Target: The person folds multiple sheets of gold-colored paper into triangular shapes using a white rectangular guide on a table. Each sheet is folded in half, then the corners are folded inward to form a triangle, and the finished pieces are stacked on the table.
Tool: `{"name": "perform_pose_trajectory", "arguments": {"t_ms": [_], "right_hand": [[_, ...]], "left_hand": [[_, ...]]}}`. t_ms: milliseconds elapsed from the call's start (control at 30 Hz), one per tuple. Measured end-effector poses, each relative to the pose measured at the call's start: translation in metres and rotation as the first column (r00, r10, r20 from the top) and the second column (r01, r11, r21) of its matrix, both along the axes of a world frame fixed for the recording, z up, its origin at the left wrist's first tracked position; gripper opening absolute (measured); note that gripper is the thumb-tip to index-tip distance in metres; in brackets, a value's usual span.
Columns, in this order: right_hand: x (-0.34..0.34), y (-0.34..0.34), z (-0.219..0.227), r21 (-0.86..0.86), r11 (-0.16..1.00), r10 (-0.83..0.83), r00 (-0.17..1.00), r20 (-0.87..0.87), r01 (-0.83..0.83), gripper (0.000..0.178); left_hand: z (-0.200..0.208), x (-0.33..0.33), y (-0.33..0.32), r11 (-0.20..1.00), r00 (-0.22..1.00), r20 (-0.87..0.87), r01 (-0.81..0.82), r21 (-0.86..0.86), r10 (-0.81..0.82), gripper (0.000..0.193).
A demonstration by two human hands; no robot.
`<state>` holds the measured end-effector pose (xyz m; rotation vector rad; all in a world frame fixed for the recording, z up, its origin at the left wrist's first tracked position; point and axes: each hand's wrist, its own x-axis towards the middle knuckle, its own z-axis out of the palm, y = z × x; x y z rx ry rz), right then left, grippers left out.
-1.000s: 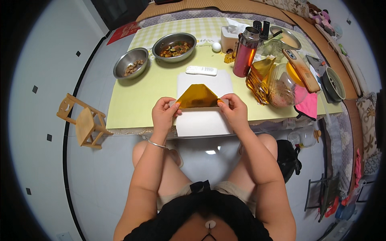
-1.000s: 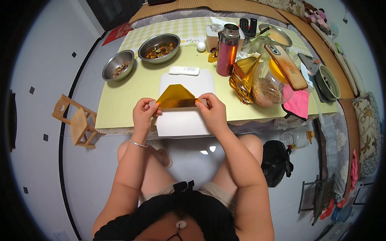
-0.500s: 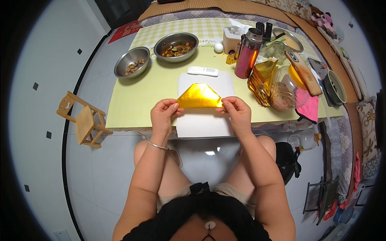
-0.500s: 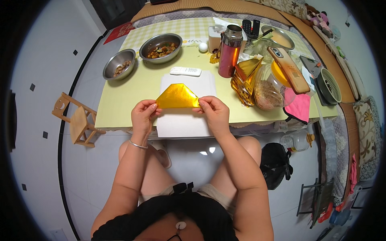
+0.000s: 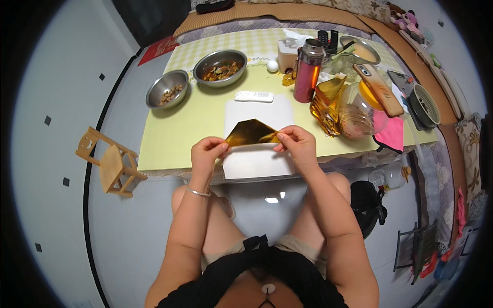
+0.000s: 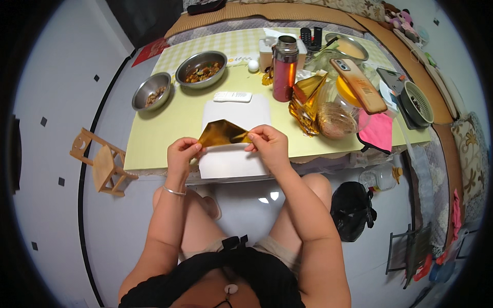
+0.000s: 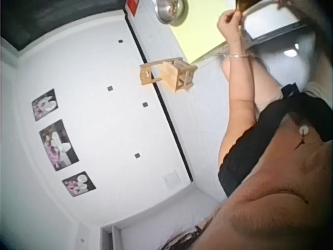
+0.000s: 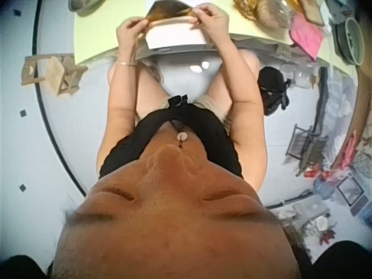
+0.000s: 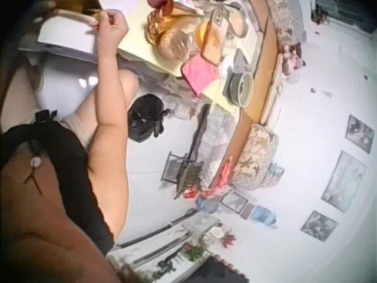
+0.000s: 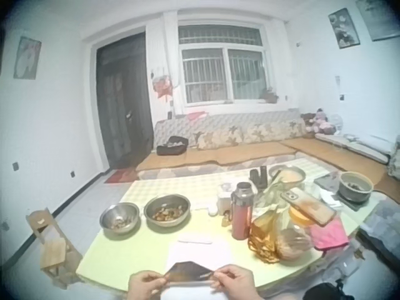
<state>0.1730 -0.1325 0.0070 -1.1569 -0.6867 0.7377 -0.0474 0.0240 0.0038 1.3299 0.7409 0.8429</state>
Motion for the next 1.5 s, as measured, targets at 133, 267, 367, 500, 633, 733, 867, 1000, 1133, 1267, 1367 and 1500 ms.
{"name": "perform_pose_trajectory", "arguments": {"t_ms": [133, 267, 367, 500, 633, 733, 867, 1000, 1133, 1267, 1367, 1500], "right_hand": [[0.006, -0.005, 0.008, 0.032, 0.999, 0.040, 0.999, 0.016, -0.040, 0.005], [0.034, -0.014, 0.007, 0.011, 1.000, 0.015, 0.999, -0.047, -0.014, 0.012], [0.043, -0.027, 0.024, 0.071, 0.992, -0.089, 0.976, -0.198, 0.105, 0.032], [0.063, -0.038, 0.009, -0.049, 0.983, -0.181, 0.970, -0.159, 0.175, 0.031], [0.068, -0.040, 0.003, -0.149, 0.979, -0.141, 0.990, -0.023, 0.136, 0.025], [0.067, -0.043, 0.001, -0.148, 0.982, -0.124, 0.992, -0.012, 0.121, 0.021], [0.065, -0.046, 0.007, -0.137, 0.982, -0.129, 0.991, 0.031, 0.132, 0.019], [0.065, -0.044, 0.003, -0.084, 0.987, -0.134, 0.990, 0.050, 0.138, 0.015], [0.061, -0.044, 0.001, -0.081, 0.971, -0.120, 0.749, 0.651, 0.226, 0.020], [0.043, -0.047, 0.020, -0.197, 0.980, 0.183, 0.388, 0.903, -0.003, 0.041], [0.022, -0.041, 0.014, -0.329, 0.941, 0.336, 0.107, 0.936, -0.077, 0.067], [0.002, -0.037, 0.017, -0.369, 0.929, 0.369, 0.012, 0.929, 0.009, 0.063]], "left_hand": [[-0.001, -0.003, 0.004, 0.987, 0.993, -0.113, 0.056, 0.151, -0.039, 0.010], [0.029, 0.014, -0.007, 0.987, 0.978, -0.134, 0.161, 0.006, -0.158, 0.010], [0.039, 0.033, -0.014, 0.976, 0.981, -0.082, 0.162, -0.144, -0.175, 0.011], [0.060, 0.095, -0.034, 0.882, 0.964, 0.122, 0.265, -0.390, -0.236, 0.014], [0.068, 0.166, -0.055, 0.787, 0.936, 0.197, 0.351, -0.507, -0.291, 0.015], [0.061, 0.209, -0.061, 0.754, 0.942, 0.201, 0.336, -0.564, -0.269, 0.011], [0.053, 0.251, -0.060, 0.757, 0.942, 0.177, 0.333, -0.562, -0.283, 0.013], [0.059, 0.265, -0.061, 0.853, 0.948, 0.083, 0.313, -0.419, -0.307, 0.018], [0.067, 0.221, -0.035, 0.970, 0.948, -0.218, 0.243, 0.020, -0.233, 0.018], [0.048, 0.144, 0.007, 0.918, 0.940, -0.274, 0.280, 0.282, -0.202, 0.020], [0.033, 0.089, 0.019, 0.909, 0.957, -0.283, 0.177, 0.377, -0.068, 0.015], [0.014, 0.032, 0.021, 0.812, 0.943, -0.325, 0.241, 0.532, -0.067, 0.014]]}}
